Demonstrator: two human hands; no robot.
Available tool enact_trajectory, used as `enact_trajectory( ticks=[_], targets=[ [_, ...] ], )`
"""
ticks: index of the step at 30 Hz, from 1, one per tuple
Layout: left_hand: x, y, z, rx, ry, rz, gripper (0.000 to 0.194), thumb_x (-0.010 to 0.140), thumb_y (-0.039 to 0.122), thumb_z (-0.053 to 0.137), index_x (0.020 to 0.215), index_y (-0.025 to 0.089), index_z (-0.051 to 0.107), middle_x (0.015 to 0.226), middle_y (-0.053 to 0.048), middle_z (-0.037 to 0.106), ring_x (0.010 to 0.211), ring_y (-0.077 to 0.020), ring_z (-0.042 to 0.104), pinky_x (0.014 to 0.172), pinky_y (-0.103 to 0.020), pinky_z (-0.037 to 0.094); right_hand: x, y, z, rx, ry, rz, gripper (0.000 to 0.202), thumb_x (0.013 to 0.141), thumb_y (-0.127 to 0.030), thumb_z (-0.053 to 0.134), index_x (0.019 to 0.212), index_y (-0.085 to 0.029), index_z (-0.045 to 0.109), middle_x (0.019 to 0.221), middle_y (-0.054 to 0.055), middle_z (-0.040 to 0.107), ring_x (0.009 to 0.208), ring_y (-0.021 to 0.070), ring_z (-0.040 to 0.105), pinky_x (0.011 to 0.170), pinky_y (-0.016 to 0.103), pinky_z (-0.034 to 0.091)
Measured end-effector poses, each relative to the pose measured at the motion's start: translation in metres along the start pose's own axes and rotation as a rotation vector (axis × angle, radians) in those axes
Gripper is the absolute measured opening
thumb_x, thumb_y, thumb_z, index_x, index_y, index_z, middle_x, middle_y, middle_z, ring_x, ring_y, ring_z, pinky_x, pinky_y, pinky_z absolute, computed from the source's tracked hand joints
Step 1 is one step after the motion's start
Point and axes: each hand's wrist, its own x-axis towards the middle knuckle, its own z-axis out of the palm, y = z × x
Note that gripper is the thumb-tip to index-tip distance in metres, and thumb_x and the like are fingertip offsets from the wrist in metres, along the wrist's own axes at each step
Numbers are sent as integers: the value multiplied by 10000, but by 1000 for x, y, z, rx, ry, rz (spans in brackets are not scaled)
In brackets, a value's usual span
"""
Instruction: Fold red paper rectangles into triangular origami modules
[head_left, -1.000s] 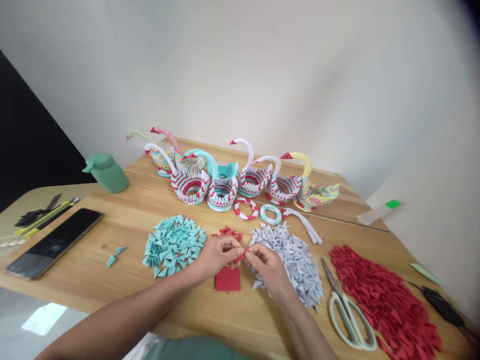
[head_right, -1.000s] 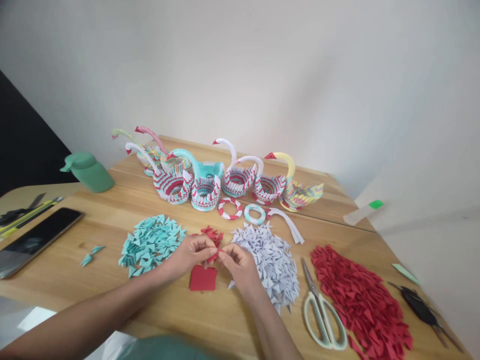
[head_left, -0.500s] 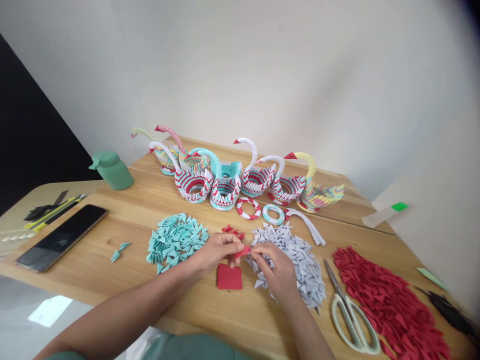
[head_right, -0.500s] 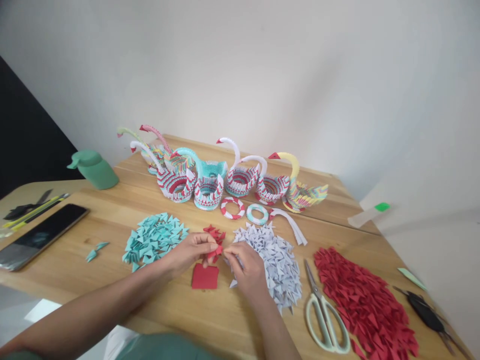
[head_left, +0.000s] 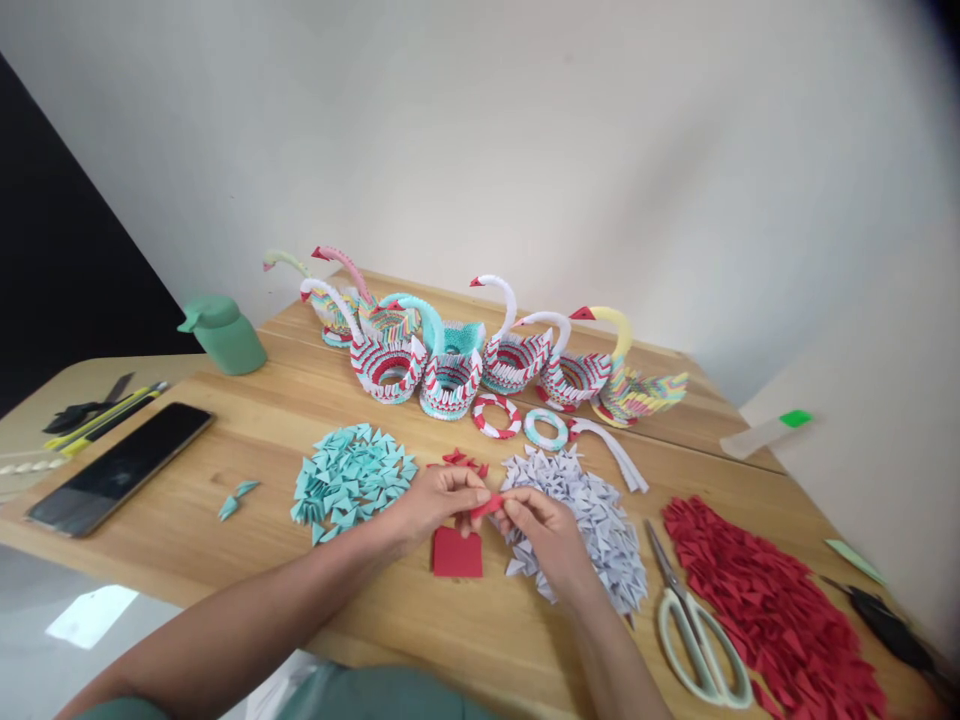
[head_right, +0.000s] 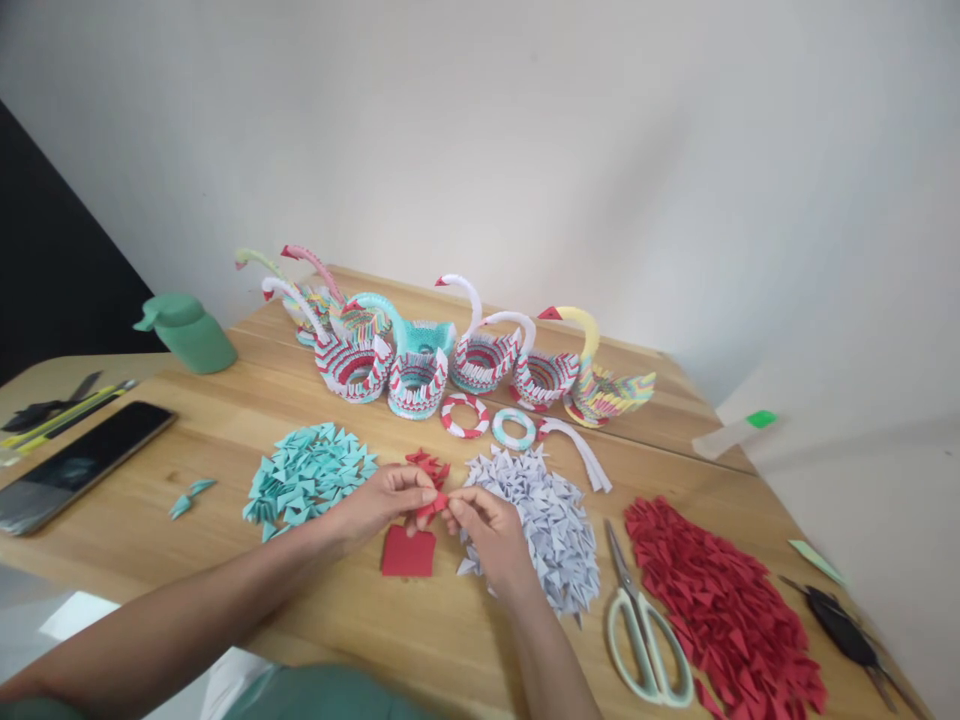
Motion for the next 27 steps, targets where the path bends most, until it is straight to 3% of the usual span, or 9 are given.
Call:
enact_trajectory(
  ticks=[6,27],
  targets=[
    [-1,2,2,8,-25,15,382,674,474,751,689,127,594,540,7,619,426,-79,526,467,-206,416,0,3,2,46,-26,58,325,785,-495,671,744,-172,665,669,29,657,590,142,545,576,258,419],
    [-1,3,3,173,41,60,386,655,498,739,667,143,588,524,26,592,452,-75,511,478,-197,389,1,3,1,-42,2,49,341,747,-514,681,702,-177,651,569,-14,580,520,119,473,508,238,377]
  ],
)
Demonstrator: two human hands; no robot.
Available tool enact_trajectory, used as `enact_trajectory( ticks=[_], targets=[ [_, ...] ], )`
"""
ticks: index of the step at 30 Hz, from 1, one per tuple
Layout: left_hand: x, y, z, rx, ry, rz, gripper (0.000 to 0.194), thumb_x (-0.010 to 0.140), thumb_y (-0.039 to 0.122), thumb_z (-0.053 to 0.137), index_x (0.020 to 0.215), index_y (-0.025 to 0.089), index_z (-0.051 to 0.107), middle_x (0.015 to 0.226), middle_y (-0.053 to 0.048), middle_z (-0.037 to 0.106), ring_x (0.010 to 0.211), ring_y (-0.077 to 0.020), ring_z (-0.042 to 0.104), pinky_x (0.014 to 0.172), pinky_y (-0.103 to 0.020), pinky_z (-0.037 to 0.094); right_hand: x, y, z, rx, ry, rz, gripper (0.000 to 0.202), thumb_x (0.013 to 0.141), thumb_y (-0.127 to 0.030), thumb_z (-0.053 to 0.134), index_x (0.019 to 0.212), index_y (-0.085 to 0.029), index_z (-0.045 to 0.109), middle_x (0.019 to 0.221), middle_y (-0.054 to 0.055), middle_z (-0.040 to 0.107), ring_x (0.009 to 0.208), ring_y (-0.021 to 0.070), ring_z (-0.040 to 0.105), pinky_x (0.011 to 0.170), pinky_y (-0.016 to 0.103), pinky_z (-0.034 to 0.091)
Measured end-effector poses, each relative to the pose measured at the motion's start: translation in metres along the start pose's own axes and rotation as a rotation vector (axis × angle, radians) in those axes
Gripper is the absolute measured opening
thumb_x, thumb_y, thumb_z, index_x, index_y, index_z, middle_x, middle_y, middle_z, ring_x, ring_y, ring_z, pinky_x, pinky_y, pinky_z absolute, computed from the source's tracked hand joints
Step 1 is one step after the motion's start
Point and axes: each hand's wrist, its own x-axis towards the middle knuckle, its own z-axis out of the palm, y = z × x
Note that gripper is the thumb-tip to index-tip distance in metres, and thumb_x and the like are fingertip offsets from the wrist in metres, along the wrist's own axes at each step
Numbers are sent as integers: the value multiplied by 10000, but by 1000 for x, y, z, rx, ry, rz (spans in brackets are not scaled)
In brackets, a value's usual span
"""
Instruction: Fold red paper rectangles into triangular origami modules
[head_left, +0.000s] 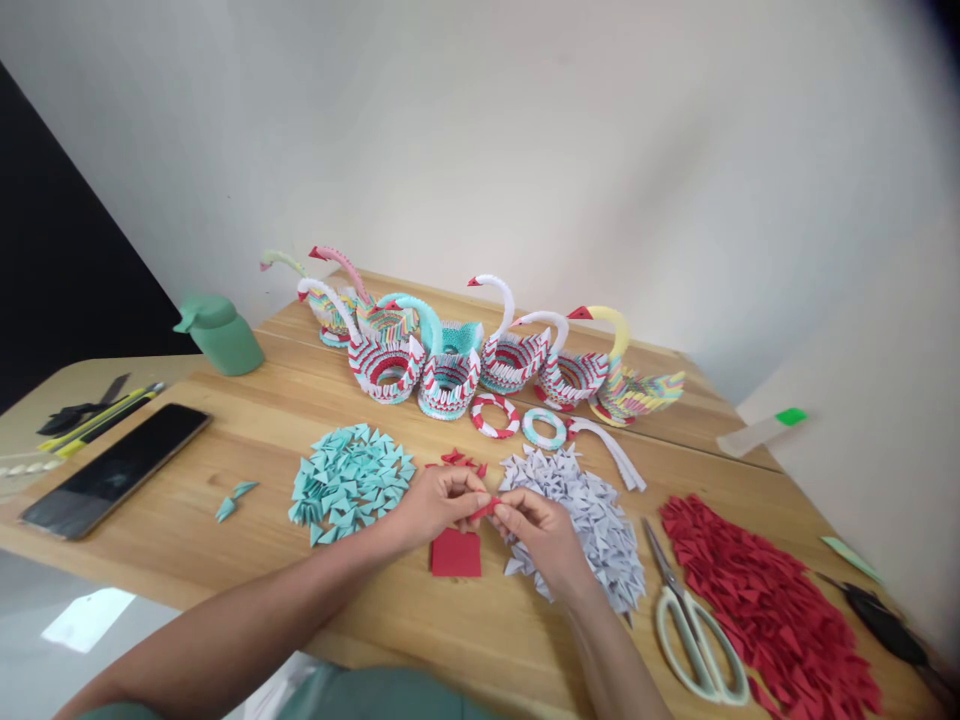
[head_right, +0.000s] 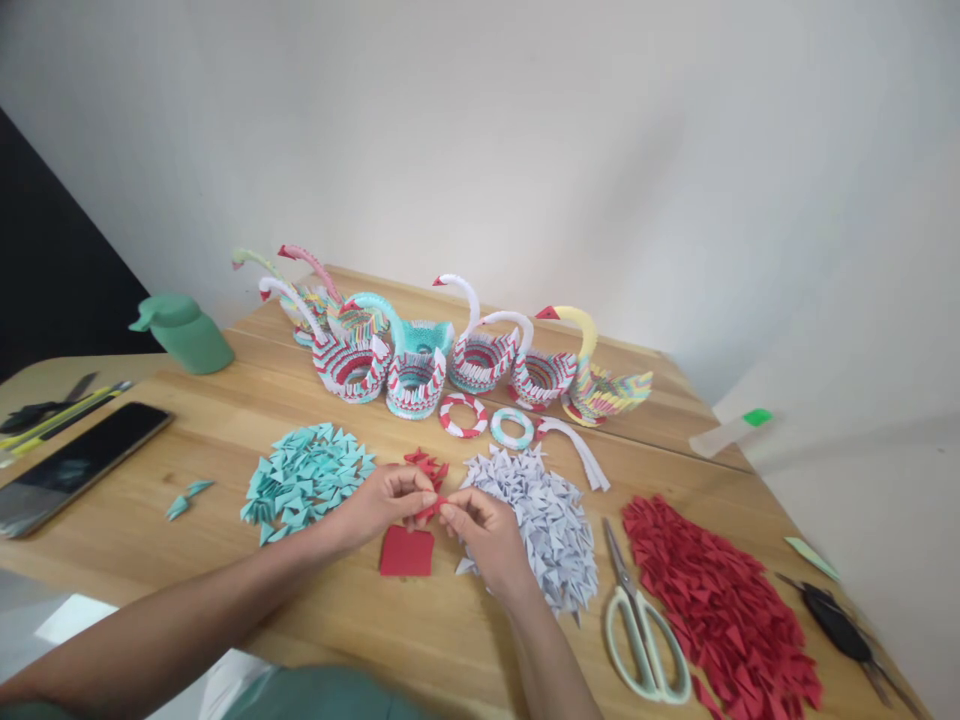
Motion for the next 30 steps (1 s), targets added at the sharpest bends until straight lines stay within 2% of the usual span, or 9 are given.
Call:
enact_trajectory(
  ticks=[8,11,13,15,19,27,30],
  targets=[
    [1,-3,0,15,31,8,351,669,463,735,675,140,600,522,18,595,461,-85,513,484,-205,401,-4,1,2,-224,52,-138,243,850,-398,590,711,-201,619,615,-7,589,548,134,494,531,244,388],
    [1,-1,-3,-43,7,-5,390,656,498,736,683,131,606,519,11,603,461,-90,524,488,-211,418,-5,-2,-1,-288,84,-195,188,875,-365,560,844,-212,665,691,15,660,606,165,575,585,267,434],
    [1,0,-4,-81,-17,-15,406,655,510,734,688,123,615,519,5,608,457,-91,526,487,-214,424,-6,-3,-3,-339,140,-281,149,878,-320,568,924,-229,677,779,31,697,701,191,628,662,291,464],
    [1,1,-4,-104,-24,-25,404,663,504,733,696,116,624,522,1,612,446,-87,519,482,-211,419,-5,-3,-5,-408,167,-415,120,878,-267,578,921,-245,688,833,43,709,776,205,646,725,314,474],
    [0,-1,-3,-122,-36,-39,384,683,483,726,699,111,633,527,-2,613,427,-77,504,470,-203,393,-3,-1,-5,-504,112,-628,160,898,-204,547,902,-254,699,818,60,709,789,210,647,726,339,493],
    [0,-2,-3,-89,-56,-89,415,645,522,731,674,134,586,506,5,605,423,-91,505,465,-215,394,0,-3,-7,-556,77,-844,166,904,-141,546,911,-230,686,810,63,700,761,186,628,663,312,510],
    [0,-3,-3,-8,-66,-78,398,662,525,702,678,152,563,513,16,596,434,-95,502,469,-218,396,1,-3,-10,-596,50,-868,172,901,-120,545,909,-222,682,821,66,687,753,182,612,655,301,498]
  ],
)
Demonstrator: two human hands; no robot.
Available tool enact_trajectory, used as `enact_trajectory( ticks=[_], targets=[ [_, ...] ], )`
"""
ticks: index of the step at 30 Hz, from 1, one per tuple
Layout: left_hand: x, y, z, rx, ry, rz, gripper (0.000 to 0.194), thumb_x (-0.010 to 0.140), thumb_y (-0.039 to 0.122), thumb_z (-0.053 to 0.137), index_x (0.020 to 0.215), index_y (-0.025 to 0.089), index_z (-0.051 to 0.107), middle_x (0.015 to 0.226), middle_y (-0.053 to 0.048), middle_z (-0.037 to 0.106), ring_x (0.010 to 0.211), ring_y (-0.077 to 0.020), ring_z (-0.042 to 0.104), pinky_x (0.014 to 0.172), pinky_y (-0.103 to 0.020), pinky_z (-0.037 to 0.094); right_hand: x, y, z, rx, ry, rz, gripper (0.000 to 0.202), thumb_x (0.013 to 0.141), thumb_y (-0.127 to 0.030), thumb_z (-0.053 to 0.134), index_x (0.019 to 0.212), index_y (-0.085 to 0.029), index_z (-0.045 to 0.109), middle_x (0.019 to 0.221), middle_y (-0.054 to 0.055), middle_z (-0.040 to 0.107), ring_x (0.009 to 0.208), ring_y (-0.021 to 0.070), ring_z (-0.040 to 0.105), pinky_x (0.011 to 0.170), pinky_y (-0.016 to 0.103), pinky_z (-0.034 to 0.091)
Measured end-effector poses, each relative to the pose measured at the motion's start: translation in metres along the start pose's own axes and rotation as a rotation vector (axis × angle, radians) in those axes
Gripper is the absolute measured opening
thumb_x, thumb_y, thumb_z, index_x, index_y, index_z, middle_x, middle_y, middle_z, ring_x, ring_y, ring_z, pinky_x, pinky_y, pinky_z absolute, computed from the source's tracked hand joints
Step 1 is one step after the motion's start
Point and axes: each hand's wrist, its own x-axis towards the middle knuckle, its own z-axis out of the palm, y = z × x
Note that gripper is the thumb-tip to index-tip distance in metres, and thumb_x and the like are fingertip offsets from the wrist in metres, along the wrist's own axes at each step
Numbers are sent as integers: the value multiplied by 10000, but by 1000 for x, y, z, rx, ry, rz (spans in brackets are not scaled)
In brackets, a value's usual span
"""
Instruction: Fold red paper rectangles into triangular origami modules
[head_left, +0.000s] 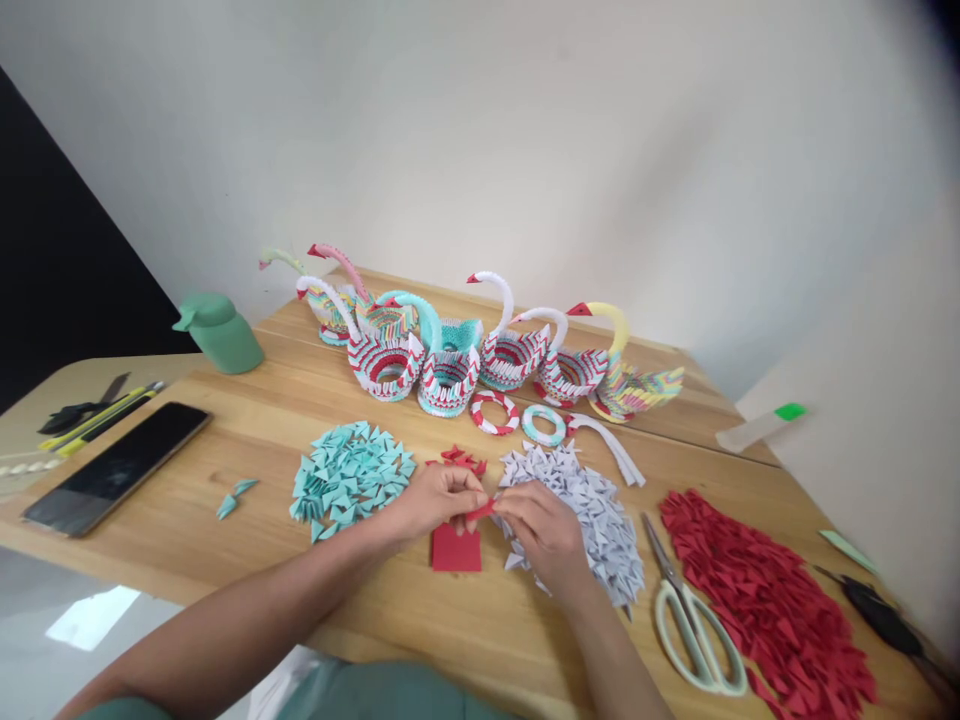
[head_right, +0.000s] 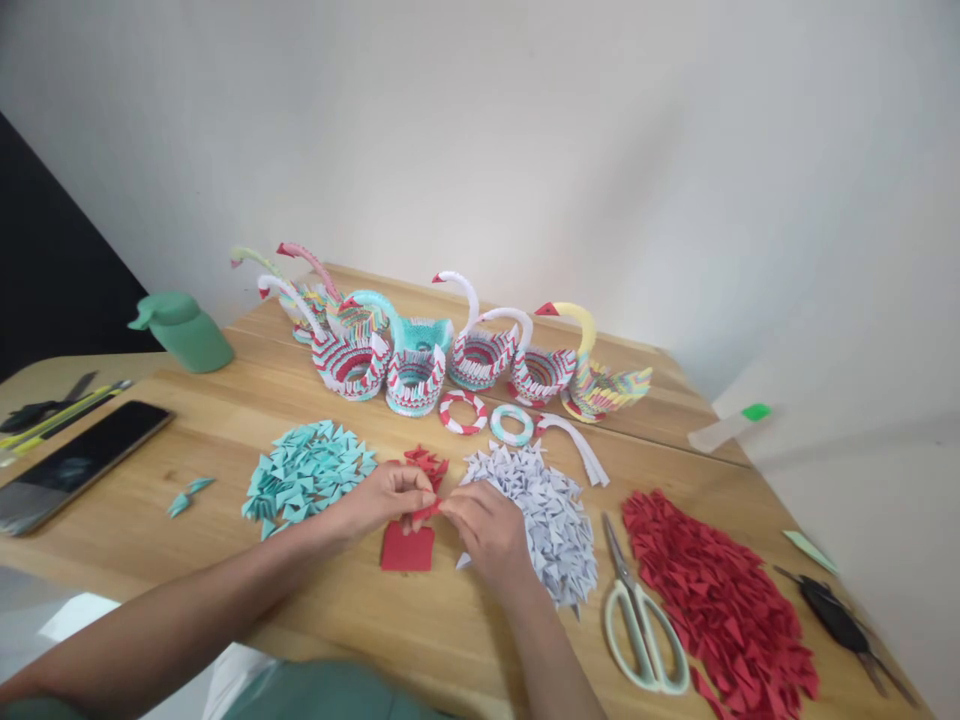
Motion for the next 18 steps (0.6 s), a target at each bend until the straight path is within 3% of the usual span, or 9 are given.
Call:
enact_trajectory(
  ticks=[4,11,18],
  targets=[
    [2,-4,-1,193,22,91,267,729,404,642,670,160,552,528,28,571,464,-93,484,483,-210,367,1,1,1,18,-61,61,160,910,-147,539,875,-222,675,830,60,677,769,183,605,684,301,486],
    [-2,-5,1,525,95,288,158,812,247,526,757,143,630,622,18,570,549,-96,455,525,-197,327,1,-3,1,162,-64,418,124,875,-173,551,776,-210,616,783,22,658,746,167,603,706,276,449],
    [-5,-1,5,538,102,291,132,800,257,569,773,148,639,617,18,564,561,-100,465,532,-192,338,3,-9,3,271,-15,612,75,841,-235,577,776,-203,595,743,-1,623,699,152,581,669,250,430]
  ],
)
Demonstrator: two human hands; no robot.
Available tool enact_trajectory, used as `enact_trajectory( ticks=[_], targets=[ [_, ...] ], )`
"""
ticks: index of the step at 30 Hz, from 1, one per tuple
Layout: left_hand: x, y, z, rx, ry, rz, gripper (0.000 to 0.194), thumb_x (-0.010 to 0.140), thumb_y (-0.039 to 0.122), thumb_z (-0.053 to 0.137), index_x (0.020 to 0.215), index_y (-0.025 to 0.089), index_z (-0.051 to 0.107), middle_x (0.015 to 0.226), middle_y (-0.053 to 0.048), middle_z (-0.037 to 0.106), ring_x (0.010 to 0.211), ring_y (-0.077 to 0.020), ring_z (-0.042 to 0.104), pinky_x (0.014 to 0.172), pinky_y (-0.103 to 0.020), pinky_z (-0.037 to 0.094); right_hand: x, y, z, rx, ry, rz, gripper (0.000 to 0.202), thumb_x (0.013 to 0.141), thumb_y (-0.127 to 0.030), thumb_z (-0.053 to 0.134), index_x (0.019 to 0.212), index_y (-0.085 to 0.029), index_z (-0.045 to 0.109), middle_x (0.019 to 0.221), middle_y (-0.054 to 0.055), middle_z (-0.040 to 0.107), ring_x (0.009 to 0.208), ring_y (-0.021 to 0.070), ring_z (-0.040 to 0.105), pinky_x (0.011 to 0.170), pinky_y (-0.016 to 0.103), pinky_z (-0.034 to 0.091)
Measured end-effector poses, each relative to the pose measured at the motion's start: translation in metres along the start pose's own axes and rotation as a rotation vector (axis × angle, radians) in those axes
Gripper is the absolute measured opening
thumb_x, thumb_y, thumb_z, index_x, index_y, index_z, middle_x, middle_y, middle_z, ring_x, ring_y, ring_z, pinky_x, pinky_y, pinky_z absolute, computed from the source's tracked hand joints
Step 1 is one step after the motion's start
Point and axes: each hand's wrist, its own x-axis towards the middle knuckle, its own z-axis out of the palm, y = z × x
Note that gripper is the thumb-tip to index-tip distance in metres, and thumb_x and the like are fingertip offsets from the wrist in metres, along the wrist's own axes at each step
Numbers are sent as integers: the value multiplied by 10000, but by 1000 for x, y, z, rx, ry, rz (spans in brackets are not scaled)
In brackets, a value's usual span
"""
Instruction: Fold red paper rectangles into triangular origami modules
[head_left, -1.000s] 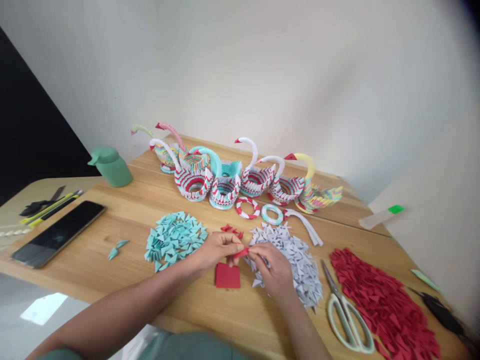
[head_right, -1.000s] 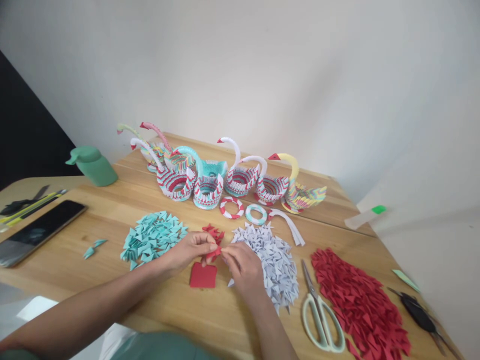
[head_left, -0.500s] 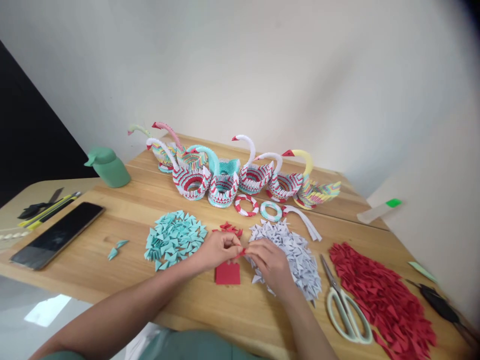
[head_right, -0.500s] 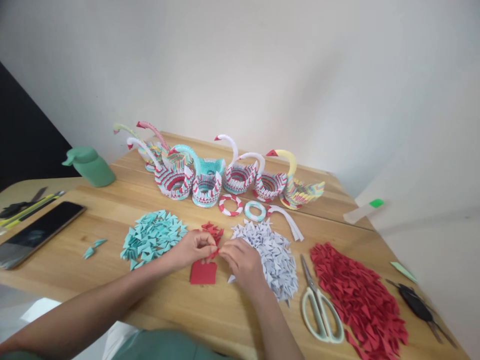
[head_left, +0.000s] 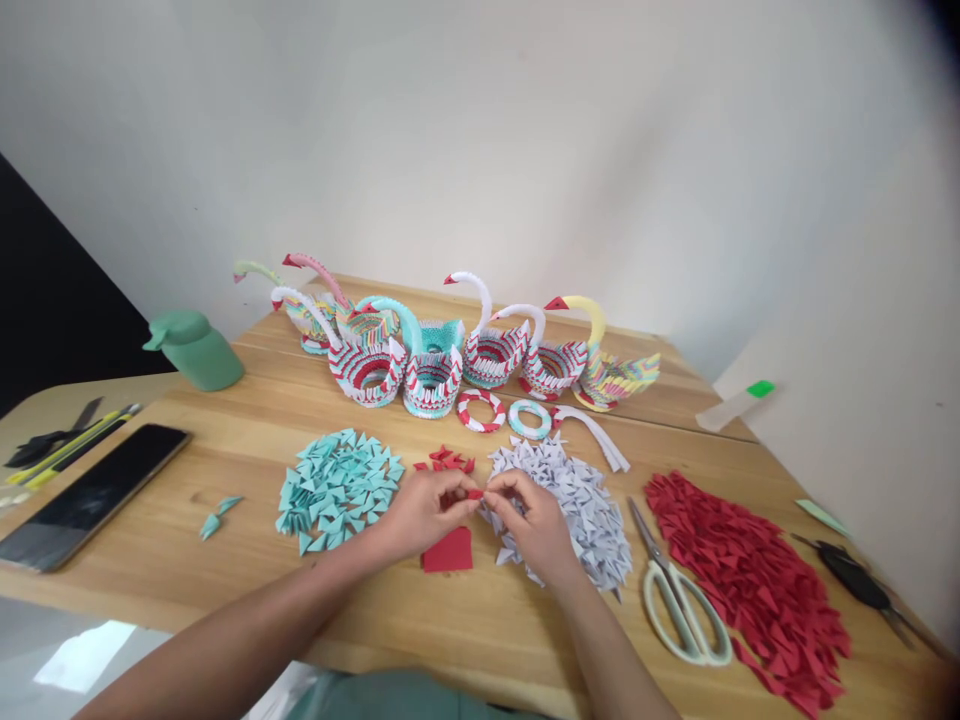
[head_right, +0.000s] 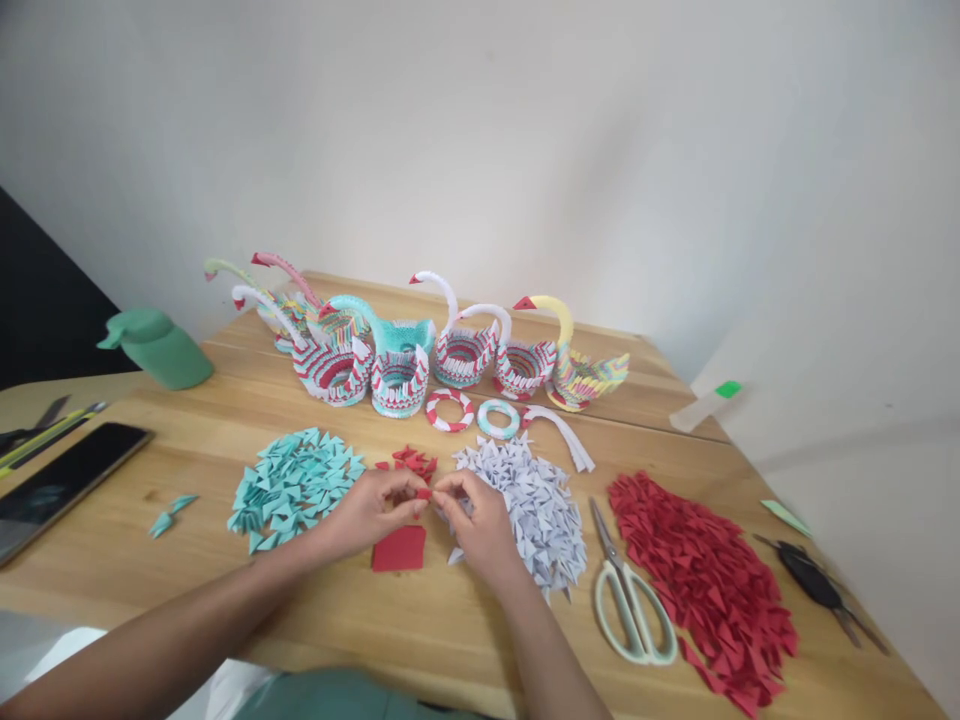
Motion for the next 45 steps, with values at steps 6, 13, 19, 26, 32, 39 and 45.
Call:
enact_trajectory(
  ticks=[6,13,19,26,32,39,45],
  targets=[
    [5,-7,0,-356,-105,-132,237,783,380,603,742,147,589,633,-3,610,556,-107,522,578,-217,418,-1,0,3,195,-67,73,101,849,-299,571,868,-201,589,764,-7,578,673,134,544,615,232,421],
    [4,-10,1,-317,-83,-121,248,764,382,642,710,144,597,606,13,591,545,-95,503,553,-201,378,-2,4,7,127,-73,65,161,847,-308,587,956,-204,646,736,-13,564,692,141,534,652,246,418],
    [5,-7,-1,-280,-97,-161,279,787,407,589,686,147,588,589,4,597,515,-98,489,529,-205,361,0,1,5,195,-13,107,269,851,-345,572,1063,-205,659,739,-4,561,642,137,533,591,238,431],
    [2,-2,-2,-7,-62,-31,248,826,286,518,626,153,577,579,7,577,551,-110,488,558,-211,355,1,2,5,154,-41,111,168,812,-337,615,827,-196,706,676,-2,579,602,130,507,548,227,405],
    [1,-5,1,-66,-85,-22,185,821,302,572,743,152,647,643,-3,632,583,-123,540,572,-207,391,0,2,5,250,2,248,286,804,-442,603,666,-193,577,531,-41,495,478,111,431,458,217,336],
    [-1,-4,2,32,-24,58,163,804,286,626,745,148,688,650,-10,644,600,-126,548,579,-201,389,-1,-3,2,337,-29,265,332,812,-467,599,659,-174,563,561,-39,502,499,96,402,476,215,304],
    [-1,-3,2,63,-28,106,228,840,320,607,725,149,704,629,-23,652,588,-132,564,571,-205,394,-2,-3,4,355,-32,252,347,816,-487,598,663,-179,552,568,-43,503,498,93,398,474,213,304]
  ],
)
